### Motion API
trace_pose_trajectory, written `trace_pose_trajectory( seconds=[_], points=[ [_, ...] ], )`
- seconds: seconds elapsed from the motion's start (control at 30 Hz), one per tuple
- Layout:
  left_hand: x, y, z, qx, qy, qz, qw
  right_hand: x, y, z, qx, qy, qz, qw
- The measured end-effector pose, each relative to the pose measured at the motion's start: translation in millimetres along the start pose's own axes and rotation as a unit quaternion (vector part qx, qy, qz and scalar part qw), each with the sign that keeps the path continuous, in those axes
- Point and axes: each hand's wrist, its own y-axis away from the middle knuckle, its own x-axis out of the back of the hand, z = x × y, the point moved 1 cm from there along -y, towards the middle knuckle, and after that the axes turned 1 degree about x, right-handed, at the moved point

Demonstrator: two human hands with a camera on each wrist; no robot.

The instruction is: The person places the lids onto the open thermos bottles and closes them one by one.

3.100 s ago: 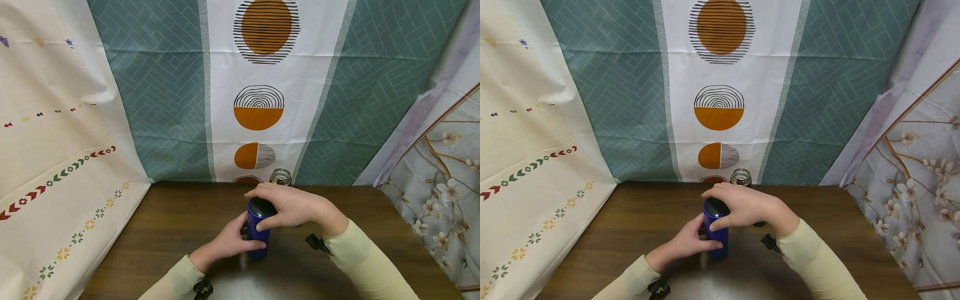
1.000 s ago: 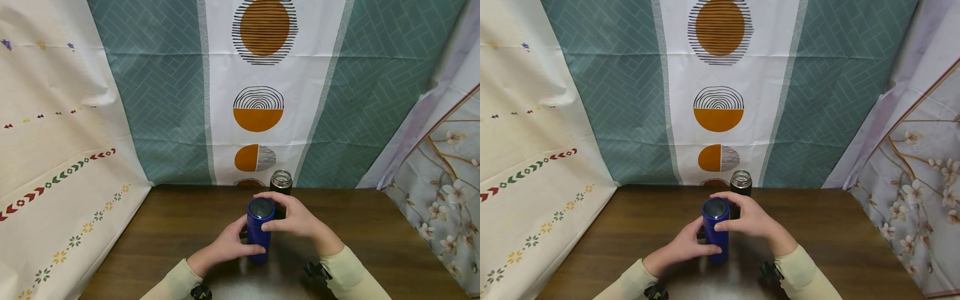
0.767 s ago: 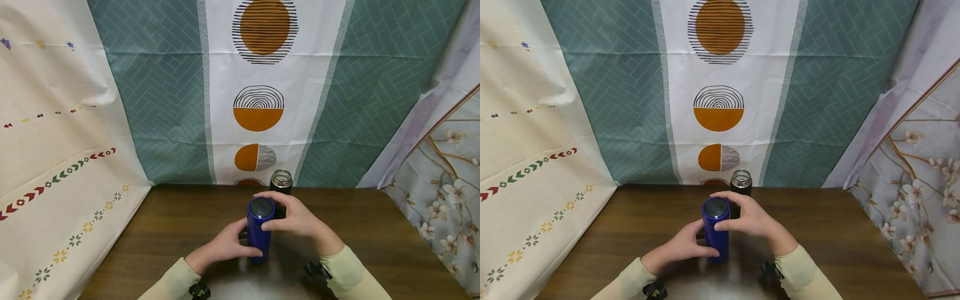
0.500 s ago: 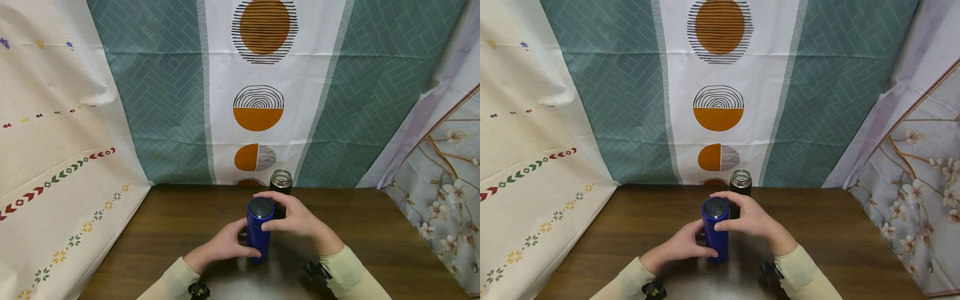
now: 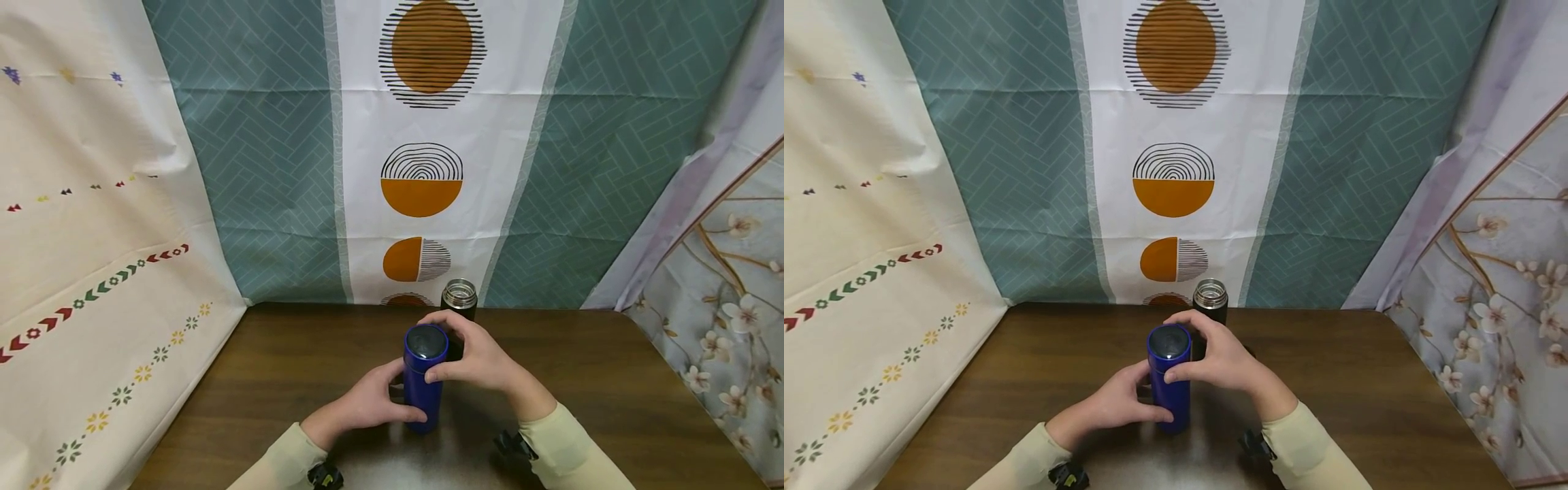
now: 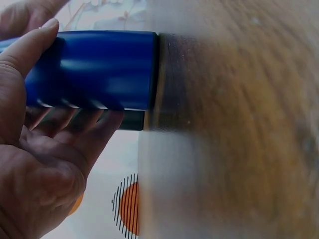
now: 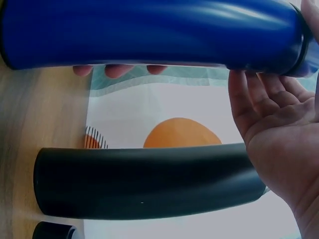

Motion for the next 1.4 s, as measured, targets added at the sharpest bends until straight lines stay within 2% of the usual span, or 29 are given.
trace_pose_trajectory(
  seconds=[0.2, 0.4, 0.53, 0.77, 1.03, 1.4],
  points=[
    [-0.7, -0.2, -0.7, -0.007, -0.001, 0.001, 1.0000, -0.7, 0.7, 2.6, 0.006, -0.005, -0.003, 1.0000],
    [-0.6, 0.3, 0.1, 0.000, 0.002, -0.001, 1.0000, 0.3, 0.9, -1.7, 0.033, -0.029, -0.052, 0.9977],
    [-1.0, 0.7, 0.1, 0.004, 0.001, 0.002, 1.0000, 0.6, 1.2, -4.5, 0.033, -0.046, -0.072, 0.9958],
    [-1.3, -0.1, -0.3, 0.008, 0.002, 0.005, 1.0000, 1.0, 0.8, -4.5, 0.029, -0.035, -0.055, 0.9975],
    [-1.4, -0.8, 0.7, -0.003, -0.007, 0.006, 1.0000, 2.0, 0.5, -0.8, 0.032, -0.009, -0.024, 0.9992],
    [-1.3, 0.1, 1.4, -0.002, -0.004, 0.008, 1.0000, -0.3, 0.2, -0.4, 0.024, -0.024, -0.003, 0.9994]
  ],
)
